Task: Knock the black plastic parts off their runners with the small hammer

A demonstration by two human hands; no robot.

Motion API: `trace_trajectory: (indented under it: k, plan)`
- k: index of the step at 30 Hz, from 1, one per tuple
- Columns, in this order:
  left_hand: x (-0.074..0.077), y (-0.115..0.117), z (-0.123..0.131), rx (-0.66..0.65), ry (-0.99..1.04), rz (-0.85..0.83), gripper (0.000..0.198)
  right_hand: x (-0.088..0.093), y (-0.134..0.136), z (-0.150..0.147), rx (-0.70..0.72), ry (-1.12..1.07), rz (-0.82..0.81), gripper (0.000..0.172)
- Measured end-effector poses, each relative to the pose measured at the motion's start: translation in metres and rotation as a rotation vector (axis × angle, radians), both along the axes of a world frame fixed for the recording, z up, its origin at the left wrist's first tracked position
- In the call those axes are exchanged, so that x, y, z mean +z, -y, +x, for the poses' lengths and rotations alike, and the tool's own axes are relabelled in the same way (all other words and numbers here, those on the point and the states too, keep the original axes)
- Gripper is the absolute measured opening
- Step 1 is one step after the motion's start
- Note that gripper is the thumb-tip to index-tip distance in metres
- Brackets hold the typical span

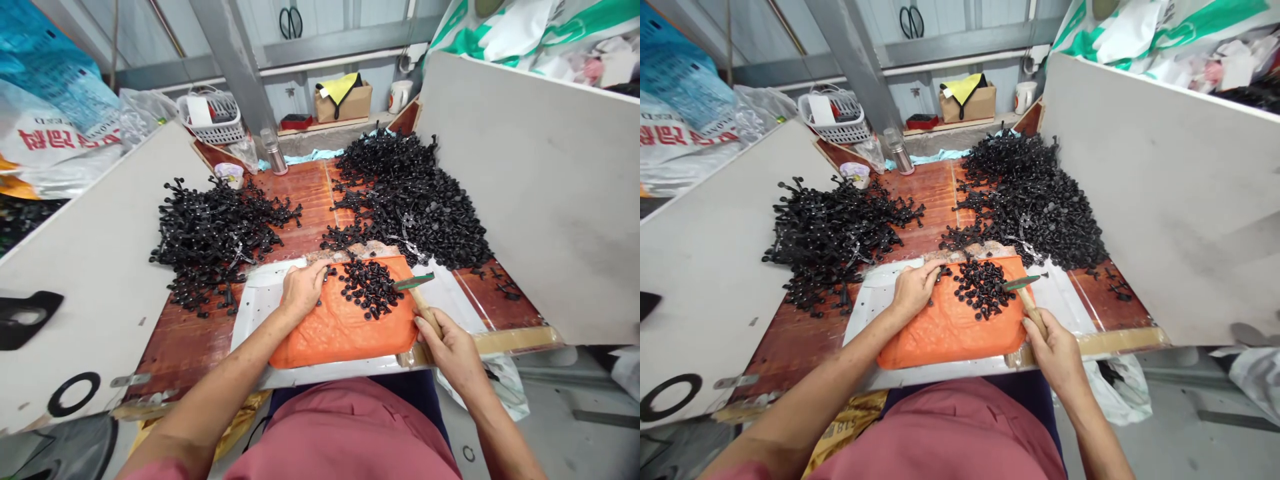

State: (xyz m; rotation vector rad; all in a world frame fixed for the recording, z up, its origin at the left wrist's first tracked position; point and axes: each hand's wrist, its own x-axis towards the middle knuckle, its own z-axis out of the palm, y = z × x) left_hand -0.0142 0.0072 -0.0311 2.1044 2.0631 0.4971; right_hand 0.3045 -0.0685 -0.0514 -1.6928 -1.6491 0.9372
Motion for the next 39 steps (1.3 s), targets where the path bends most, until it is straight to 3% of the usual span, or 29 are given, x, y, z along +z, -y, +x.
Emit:
trace_trajectory:
  k: [6, 15, 20, 24, 28, 32, 35, 39]
  plan:
    - [-0.001, 0.001, 0.0, 0.0, -0.023, 0.006, 0.034, 0.023, -0.011, -0.015, 0.071, 0.132, 0.119, 0.043]
    - [-0.003, 0.001, 0.0, -0.001, -0.012, 0.034, 0.034, 0.052, -0.054, -0.086, 0.343, 0.283, 0.24, 0.054]
    - [-0.003, 0.002, 0.001, -0.019, 0.001, 0.049, 0.034, 0.053, -0.061, -0.098, 0.376, 0.448, 0.251, 0.054]
    - [-0.006, 0.003, 0.0, -0.02, 0.009, 0.053, 0.035, 0.051, -0.06, -0.097, 0.329, 0.434, 0.307, 0.056]
    - [-0.01, 0.002, 0.0, -0.019, 0.003, 0.05, 0.036, 0.053, -0.059, -0.099, 0.364, 0.554, 0.26, 0.054]
    - [-0.012, 0.002, 0.001, -0.019, -0.024, 0.057, 0.036, 0.055, -0.058, -0.101, 0.305, 0.561, 0.324, 0.055]
    - [-0.012, 0.002, 0.001, -0.013, -0.035, 0.06, 0.037, 0.055, -0.057, -0.101, 0.361, 0.614, 0.276, 0.054]
    - [-0.011, 0.003, 0.002, 0.0, -0.039, 0.054, 0.037, 0.054, -0.057, -0.101, 0.318, 0.544, 0.314, 0.056]
